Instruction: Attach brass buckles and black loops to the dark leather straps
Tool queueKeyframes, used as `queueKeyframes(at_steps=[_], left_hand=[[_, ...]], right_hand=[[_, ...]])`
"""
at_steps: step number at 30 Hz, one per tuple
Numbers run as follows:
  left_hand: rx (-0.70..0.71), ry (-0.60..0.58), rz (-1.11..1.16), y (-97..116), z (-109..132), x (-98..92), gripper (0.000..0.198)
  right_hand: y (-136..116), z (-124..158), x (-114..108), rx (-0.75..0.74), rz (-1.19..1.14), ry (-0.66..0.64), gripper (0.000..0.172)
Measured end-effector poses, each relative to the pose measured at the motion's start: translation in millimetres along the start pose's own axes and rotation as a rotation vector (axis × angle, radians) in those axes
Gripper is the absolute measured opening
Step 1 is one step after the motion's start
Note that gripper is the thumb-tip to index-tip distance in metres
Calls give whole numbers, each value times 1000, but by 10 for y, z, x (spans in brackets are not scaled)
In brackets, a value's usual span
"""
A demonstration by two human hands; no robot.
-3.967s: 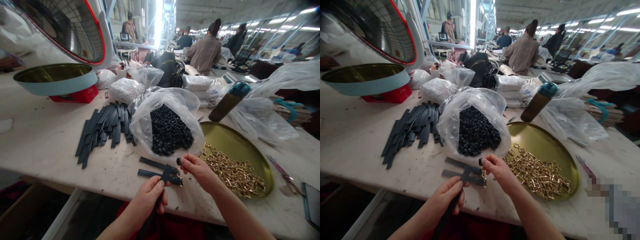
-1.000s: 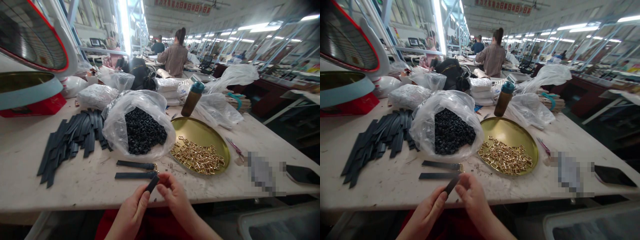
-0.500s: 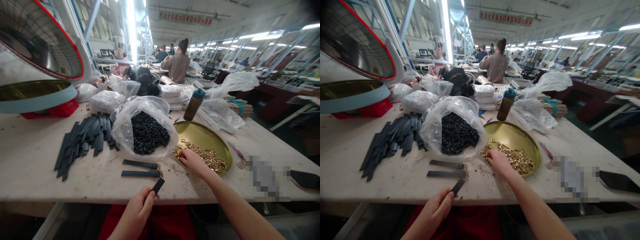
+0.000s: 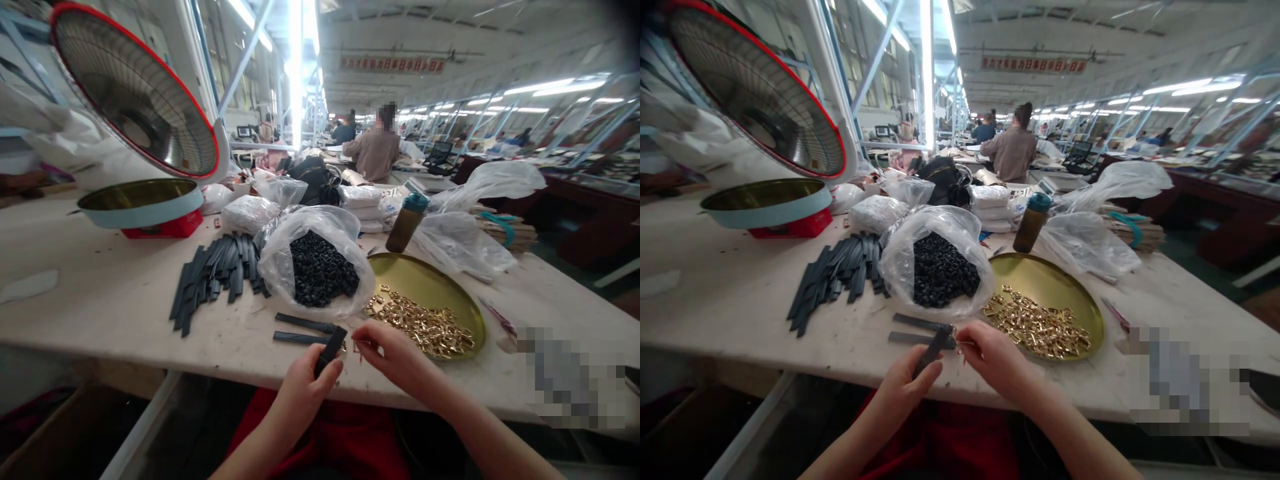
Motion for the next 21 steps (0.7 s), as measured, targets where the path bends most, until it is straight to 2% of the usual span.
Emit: queueKeyframes(at_steps=[2, 4, 7, 10, 12, 16, 18, 21], left_hand=[[-2, -5, 20, 39, -38, 18, 19], [-24, 3, 53, 19, -47, 18, 19], [-54, -1, 94, -54, -39, -6, 21], [-87, 39, 55, -111, -62, -70, 21], [-109, 46, 21, -125, -101, -86, 22], [-101, -35, -31, -134, -140, -31, 27], [-121, -67, -58, -205, -107, -31, 31], [-222, -2, -122, -457, -126, -146, 32]], right_hand=[[-224, 81, 61, -18, -208, 14, 9], [-299, 129, 176, 66, -441, -22, 9], [-315, 187, 423, 212, -879, -197, 20], [-340, 222, 577, 234, -1170, -336, 39], [-287, 199, 604, 229, -1175, -277, 42], [-85, 143, 613, 336, -1030, -66, 22], [-12, 152, 637, 452, -1140, -4, 24], [67, 160, 750, 653, -1492, 110, 32]])
Point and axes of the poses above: each hand's wrist, its own z-axis away from the middle knuckle, its own x-axis out of the palm, y = z × x, the point moved 6 cm from there along -z, towards the middle knuckle, and after that the axes turned 13 degrees about z, right-handed, at the moved point
